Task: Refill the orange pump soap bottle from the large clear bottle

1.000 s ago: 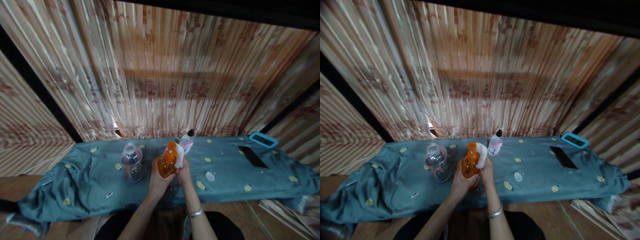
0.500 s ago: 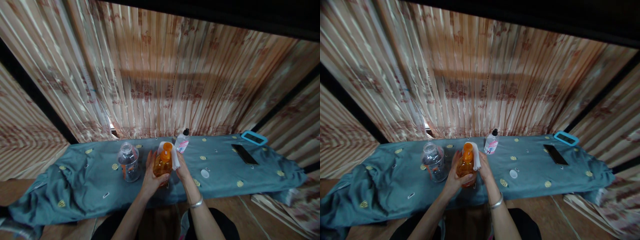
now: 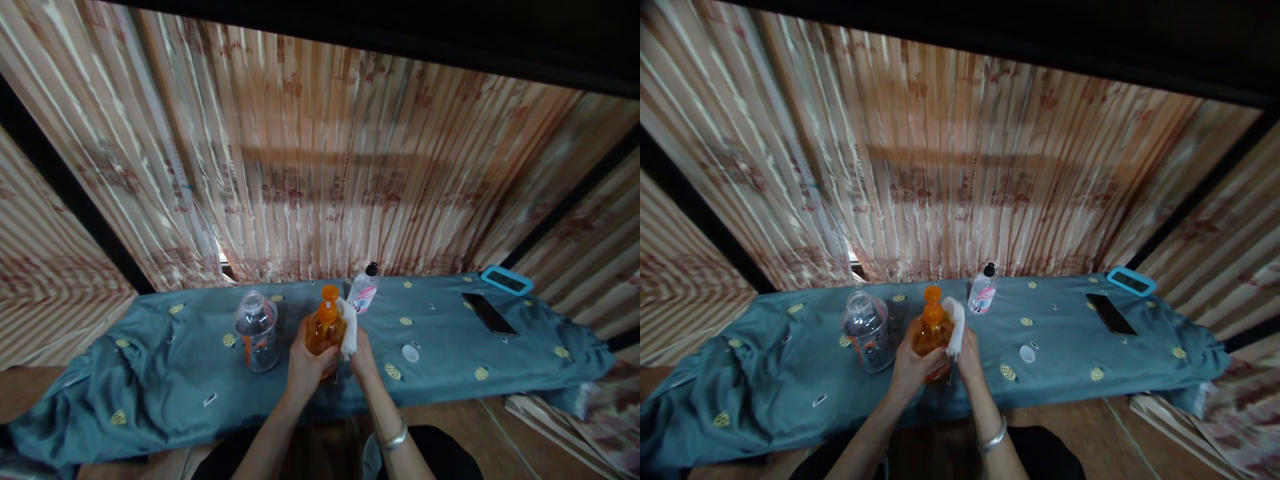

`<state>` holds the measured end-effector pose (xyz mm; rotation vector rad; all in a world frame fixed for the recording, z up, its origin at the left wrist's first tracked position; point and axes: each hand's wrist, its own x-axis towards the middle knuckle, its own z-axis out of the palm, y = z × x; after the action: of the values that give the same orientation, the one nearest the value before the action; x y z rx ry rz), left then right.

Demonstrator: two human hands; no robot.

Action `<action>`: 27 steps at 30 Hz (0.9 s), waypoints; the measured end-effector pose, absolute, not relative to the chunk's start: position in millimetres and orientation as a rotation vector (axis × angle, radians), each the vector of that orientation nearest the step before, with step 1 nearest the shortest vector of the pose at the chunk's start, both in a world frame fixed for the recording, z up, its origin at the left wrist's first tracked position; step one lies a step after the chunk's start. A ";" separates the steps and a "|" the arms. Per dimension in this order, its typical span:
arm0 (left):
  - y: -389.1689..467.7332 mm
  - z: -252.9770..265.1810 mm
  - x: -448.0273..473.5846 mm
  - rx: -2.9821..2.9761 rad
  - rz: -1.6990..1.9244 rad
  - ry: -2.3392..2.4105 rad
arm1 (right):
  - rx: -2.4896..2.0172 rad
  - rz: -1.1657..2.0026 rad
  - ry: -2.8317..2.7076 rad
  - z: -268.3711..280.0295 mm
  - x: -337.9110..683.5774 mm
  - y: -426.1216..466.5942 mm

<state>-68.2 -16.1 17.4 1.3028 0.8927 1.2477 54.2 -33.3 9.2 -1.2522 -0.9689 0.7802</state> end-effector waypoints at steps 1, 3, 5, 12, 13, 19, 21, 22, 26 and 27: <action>-16.7 16.0 -65.5 1.302 1.262 0.917 | -1.239 0.762 -0.968 23.8 51.9 -33.8; -18.9 9.9 -59.4 1.286 1.276 0.932 | -1.247 0.707 -0.965 46.9 43.0 -37.1; -23.5 0.6 -54.0 1.266 1.299 0.848 | -1.284 0.642 -0.940 56.7 31.0 -43.8; -51.0 -19.5 -61.4 1.504 1.199 0.742 | -1.322 0.614 -0.856 35.5 24.5 -60.0; -52.5 -18.7 -66.0 1.535 1.172 0.743 | -1.305 0.655 -0.862 34.8 30.6 -57.9; -31.8 -3.1 -87.4 1.526 1.115 0.854 | -1.191 0.858 -0.931 45.3 64.0 -37.1; -21.5 3.0 -86.1 1.485 1.098 0.851 | -1.199 0.863 -0.954 47.8 64.0 -36.4; -17.8 5.7 -83.7 1.456 1.093 0.827 | -1.220 0.849 -0.960 48.2 61.7 -38.5; -14.0 9.7 -69.3 1.352 1.093 0.665 | -1.332 0.657 -0.983 42.6 41.9 -60.0; -15.0 8.5 -66.0 1.356 1.119 0.653 | -1.350 0.594 -0.993 39.5 35.6 -66.4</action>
<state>-66.0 -15.0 8.5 1.3560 0.6527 1.1188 35.6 -66.4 39.5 -1.3505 -0.9934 0.5938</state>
